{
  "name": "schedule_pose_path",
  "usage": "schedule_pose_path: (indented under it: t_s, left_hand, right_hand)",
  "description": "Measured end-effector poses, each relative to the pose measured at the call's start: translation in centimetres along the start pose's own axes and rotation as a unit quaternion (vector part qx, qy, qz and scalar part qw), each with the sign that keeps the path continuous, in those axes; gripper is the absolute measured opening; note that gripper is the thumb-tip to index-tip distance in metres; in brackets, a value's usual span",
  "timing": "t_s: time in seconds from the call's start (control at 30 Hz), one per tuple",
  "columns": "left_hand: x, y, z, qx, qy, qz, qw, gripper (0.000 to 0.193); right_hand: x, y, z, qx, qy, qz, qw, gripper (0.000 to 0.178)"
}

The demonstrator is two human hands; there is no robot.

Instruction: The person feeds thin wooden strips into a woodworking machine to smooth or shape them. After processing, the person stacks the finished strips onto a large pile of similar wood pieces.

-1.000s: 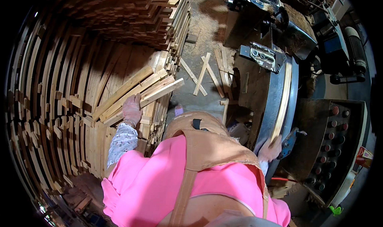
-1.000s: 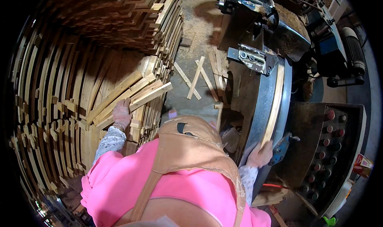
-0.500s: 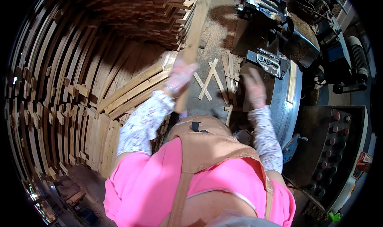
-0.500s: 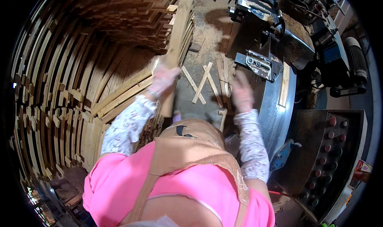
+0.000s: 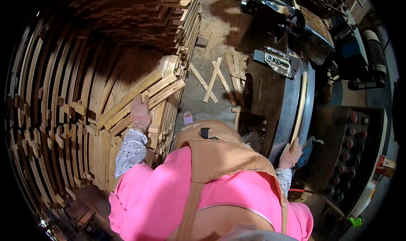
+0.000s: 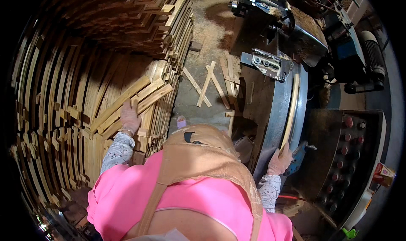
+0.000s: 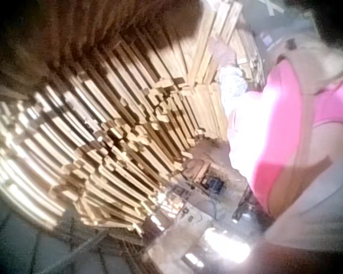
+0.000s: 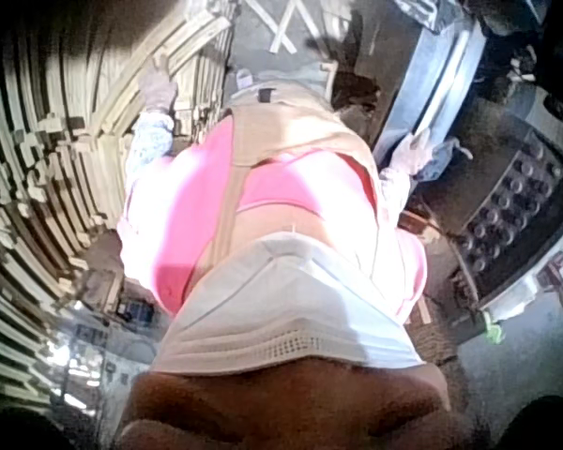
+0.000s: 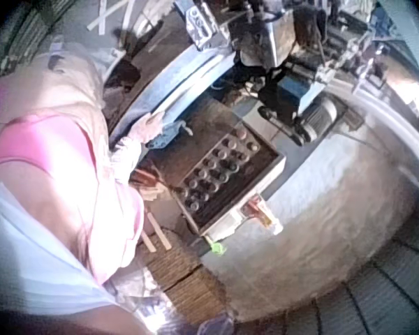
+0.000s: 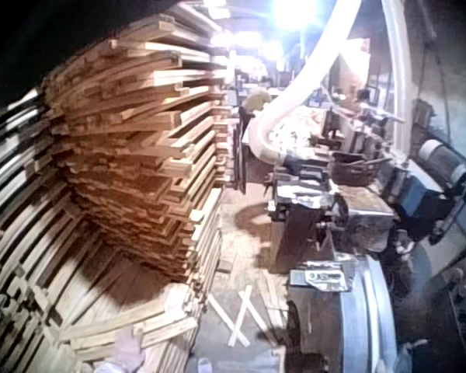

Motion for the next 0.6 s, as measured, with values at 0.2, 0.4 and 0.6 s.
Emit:
schedule_pose_path:
  t_s: [0.2,0.4,0.6]
  left_hand:
    - [1.2,0.7,1.9,-0.002,-0.106,-0.013,0.994,0.043]
    - [-13.2,12.0,-6.0,-0.049,-0.313,-0.111,0.942,0.040]
    - [-27.2,18.7,-7.6,-0.002,-0.698,-0.196,0.689,0.047]
  right_hand:
    - [5.3,12.3,8.1,-0.055,-0.024,-0.097,0.993,0.031]
    - [17.9,22.3,13.1,0.008,0.218,-0.032,0.975,0.030]
    - [36.0,5.7,5.4,0.459,0.501,0.007,0.734,0.044]
Point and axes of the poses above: each hand's wrist, its own y-axis towards the middle knuckle, its own z-axis out of the palm, x = y × z, the point moved 2 cm from there along y, towards the middle knuckle, and after that the axes turned 14 degrees about -x, right-handed, at the moved point
